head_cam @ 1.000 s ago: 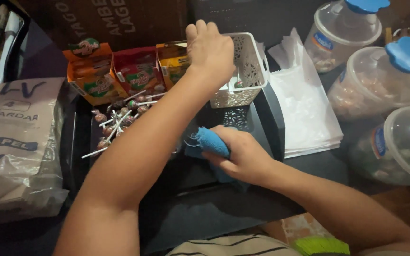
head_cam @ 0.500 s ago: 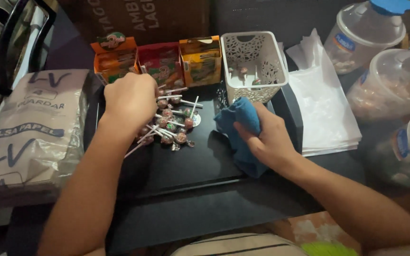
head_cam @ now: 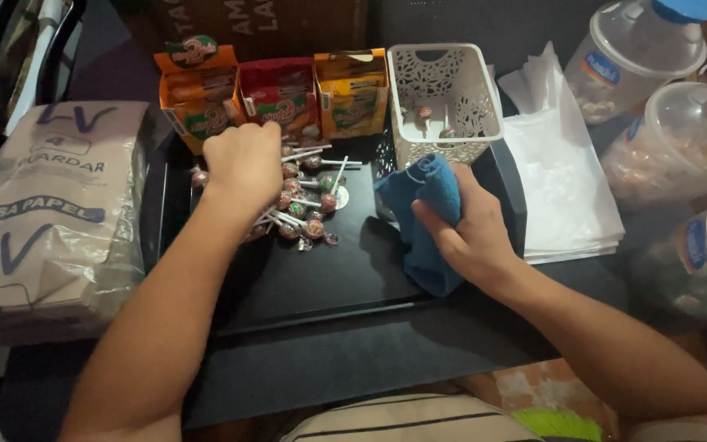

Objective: The person is cleaning individual lollipops by wiping them with a blue cloth and then organizing them into a white plastic basket.

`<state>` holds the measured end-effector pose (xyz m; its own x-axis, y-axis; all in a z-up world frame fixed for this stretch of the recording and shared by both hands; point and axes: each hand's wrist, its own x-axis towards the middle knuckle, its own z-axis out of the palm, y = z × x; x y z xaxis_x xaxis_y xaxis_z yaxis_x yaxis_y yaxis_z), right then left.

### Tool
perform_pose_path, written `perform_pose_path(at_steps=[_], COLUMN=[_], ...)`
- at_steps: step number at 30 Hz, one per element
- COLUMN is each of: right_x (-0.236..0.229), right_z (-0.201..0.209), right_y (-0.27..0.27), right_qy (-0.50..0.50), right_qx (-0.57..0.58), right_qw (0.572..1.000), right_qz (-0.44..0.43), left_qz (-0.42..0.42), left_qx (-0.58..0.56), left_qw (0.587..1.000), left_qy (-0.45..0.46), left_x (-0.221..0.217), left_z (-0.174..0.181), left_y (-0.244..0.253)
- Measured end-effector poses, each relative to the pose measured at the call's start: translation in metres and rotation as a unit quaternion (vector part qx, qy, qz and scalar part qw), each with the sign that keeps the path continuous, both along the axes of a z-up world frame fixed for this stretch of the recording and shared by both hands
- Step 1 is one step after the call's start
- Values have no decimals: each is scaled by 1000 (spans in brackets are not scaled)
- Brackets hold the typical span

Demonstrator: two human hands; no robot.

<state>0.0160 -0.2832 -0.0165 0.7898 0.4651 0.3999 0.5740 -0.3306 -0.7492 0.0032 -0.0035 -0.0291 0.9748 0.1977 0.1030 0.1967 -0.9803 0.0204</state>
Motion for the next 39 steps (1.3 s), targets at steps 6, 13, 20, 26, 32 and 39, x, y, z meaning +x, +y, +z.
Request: perform_pose_path(at_steps=[6, 13, 20, 26, 32, 39], right_x=[2, -9, 1, 5, 1, 1], right_z=[-10, -4, -6, -15, -16, -10], right_y=[-11, -2, -9, -16, -20, -10], right_qy=[4, -75, -109, -71, 10, 117], right_qx=[78, 164, 30, 102, 133, 135], right_qw=[997, 973, 983, 982, 966, 954], right_qz=[4, 144, 144, 145, 222, 242], left_qz=[-9, -157, -106, -193, -268, -289], left_qx=[-89, -463, -574, -395, -58, -210], left_qw=[994, 871, 812, 898, 918, 893], left_qy=[-55, 53, 3, -24, -288, -275], left_x=[-8, -28, -24, -34, -40, -39], left_z=[47, 53, 35, 53, 34, 44], left_y=[-10, -103, -104, -103, -115, -111])
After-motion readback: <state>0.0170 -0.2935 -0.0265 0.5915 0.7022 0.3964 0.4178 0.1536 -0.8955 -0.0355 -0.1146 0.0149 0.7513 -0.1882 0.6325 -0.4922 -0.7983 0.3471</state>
